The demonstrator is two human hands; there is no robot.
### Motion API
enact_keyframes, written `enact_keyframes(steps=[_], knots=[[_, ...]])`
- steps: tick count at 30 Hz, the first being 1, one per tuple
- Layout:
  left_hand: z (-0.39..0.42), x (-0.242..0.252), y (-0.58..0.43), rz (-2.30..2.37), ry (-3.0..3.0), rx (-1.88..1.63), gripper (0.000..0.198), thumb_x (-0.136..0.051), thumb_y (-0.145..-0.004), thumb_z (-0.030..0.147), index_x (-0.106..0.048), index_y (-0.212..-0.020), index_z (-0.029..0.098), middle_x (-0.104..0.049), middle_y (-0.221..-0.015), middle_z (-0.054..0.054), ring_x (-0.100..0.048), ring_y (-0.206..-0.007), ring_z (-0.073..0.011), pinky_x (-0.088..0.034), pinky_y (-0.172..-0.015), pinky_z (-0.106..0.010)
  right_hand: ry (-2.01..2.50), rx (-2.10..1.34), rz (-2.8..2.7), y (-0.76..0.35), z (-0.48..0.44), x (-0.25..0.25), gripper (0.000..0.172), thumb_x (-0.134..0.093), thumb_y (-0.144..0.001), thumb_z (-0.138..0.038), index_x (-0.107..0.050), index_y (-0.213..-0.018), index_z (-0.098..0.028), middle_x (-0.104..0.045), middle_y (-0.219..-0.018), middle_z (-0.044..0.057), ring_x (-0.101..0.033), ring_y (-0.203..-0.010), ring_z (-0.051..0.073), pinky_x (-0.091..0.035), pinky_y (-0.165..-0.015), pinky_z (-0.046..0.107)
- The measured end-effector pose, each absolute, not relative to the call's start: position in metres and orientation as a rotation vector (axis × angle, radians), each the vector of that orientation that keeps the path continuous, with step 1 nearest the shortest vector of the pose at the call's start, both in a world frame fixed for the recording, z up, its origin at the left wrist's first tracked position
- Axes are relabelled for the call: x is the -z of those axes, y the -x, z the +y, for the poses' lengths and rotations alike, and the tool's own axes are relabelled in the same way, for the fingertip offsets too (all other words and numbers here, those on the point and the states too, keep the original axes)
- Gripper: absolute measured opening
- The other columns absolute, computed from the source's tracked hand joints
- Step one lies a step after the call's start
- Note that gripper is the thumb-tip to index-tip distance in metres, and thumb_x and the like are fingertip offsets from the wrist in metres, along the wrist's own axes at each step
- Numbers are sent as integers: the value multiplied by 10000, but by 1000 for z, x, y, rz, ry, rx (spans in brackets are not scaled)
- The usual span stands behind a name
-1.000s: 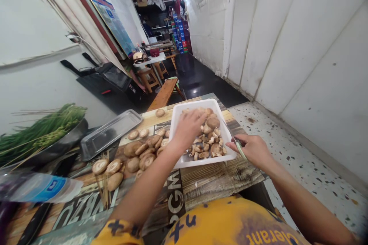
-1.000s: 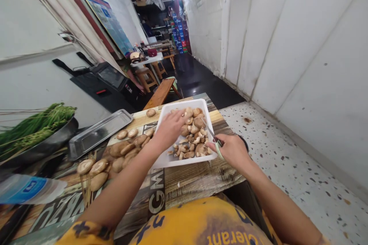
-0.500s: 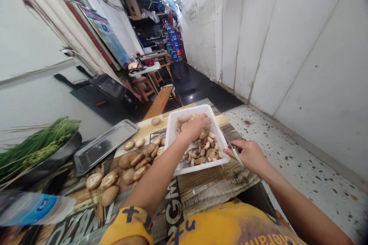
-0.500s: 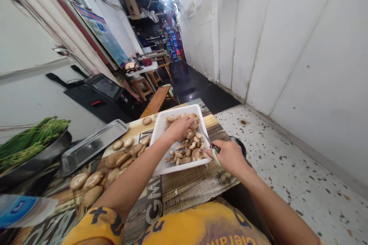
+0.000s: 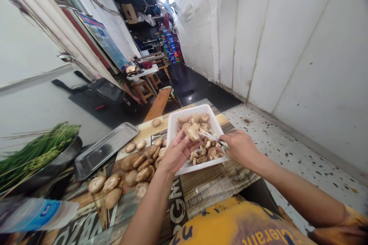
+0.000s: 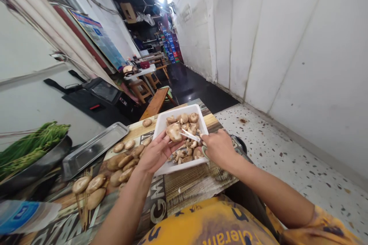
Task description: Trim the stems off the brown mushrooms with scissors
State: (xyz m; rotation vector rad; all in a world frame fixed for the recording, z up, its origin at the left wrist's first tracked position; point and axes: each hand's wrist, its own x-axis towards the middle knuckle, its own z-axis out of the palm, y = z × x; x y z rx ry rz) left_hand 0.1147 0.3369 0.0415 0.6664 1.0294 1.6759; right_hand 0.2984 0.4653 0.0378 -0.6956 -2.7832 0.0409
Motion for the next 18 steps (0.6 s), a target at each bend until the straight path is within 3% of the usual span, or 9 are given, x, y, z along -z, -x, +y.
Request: enact_keyframes(steps=[7,13,18], knots=[[337,-39,-128,955,-686,-1785,524,-650,-827,239,-473,-1320,232,-630,-1227,-76,-613,-1116,-245,-394,-1061,-526,678,-63,-2845,-283,457,-49,321,-575,-865,-446,-649,-973,-154,-712,-901,94,-630,-825,217,-320,-739,311],[339,-33,-141,1006,-737,-1932,545,-646,-826,253,-462,-1338,277,-525,-1378,-54,-516,-1246,-223,-382,-1091,-444,562,184,-2810,-278,449,-45,381,-488,-902,-472,-642,-891,-123,-687,-775,113,-604,-697,223,-286,-696,344],[339,-33,-146,1070,-674,-1956,619,-658,-810,275,-418,-1381,277,-527,-1380,-65,-527,-1236,-224,-397,-1081,-414,428,354,-2738,-275,447,-40,388,-514,-901,-460,-626,-787,-107,-648,-660,105,-564,-621,201,-257,-667,345]])
